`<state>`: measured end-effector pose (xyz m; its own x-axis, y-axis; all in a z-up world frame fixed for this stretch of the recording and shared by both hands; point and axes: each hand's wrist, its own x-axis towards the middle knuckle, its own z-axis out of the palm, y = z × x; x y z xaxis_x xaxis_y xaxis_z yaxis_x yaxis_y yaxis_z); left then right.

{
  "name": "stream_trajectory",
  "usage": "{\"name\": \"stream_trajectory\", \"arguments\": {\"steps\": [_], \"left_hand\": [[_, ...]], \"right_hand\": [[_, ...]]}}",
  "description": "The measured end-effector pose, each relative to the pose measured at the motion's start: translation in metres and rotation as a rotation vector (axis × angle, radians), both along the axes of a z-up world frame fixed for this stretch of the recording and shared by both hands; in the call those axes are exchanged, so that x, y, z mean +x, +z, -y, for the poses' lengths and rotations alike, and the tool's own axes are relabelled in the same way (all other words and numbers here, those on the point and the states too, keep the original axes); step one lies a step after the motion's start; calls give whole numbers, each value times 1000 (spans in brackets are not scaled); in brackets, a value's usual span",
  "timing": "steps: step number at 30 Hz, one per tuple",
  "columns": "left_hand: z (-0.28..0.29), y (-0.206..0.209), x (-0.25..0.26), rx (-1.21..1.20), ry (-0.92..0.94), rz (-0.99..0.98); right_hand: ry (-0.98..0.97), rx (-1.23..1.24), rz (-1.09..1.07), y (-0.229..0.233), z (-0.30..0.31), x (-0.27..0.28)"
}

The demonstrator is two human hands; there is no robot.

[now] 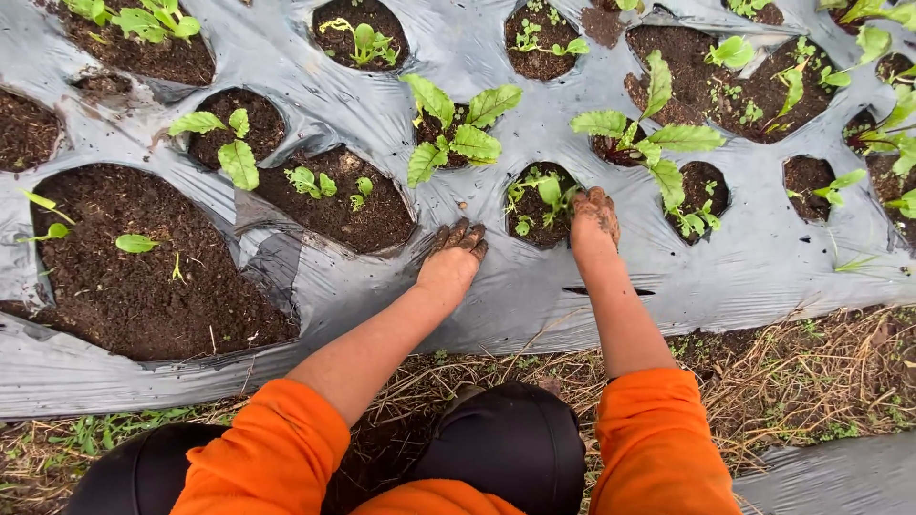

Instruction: The person kneels on the ground and weeds around small plants growing through holes in a black plastic sheet. They pull out small unwanted plants by hand and discard them to the side.

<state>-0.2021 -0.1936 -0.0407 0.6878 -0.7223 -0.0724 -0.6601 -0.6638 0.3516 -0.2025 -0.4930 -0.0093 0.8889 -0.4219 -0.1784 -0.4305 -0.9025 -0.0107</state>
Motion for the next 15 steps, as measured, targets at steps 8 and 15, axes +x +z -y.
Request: {"name": "stream_trajectory", "arguments": {"steps": [8, 15], "left_hand": [[-2, 18, 1, -8, 2, -79], [-5, 68, 8, 16, 77, -285]], "right_hand": [[-73, 40, 383, -8, 60, -1], [92, 59, 226, -9, 34, 58]]}}
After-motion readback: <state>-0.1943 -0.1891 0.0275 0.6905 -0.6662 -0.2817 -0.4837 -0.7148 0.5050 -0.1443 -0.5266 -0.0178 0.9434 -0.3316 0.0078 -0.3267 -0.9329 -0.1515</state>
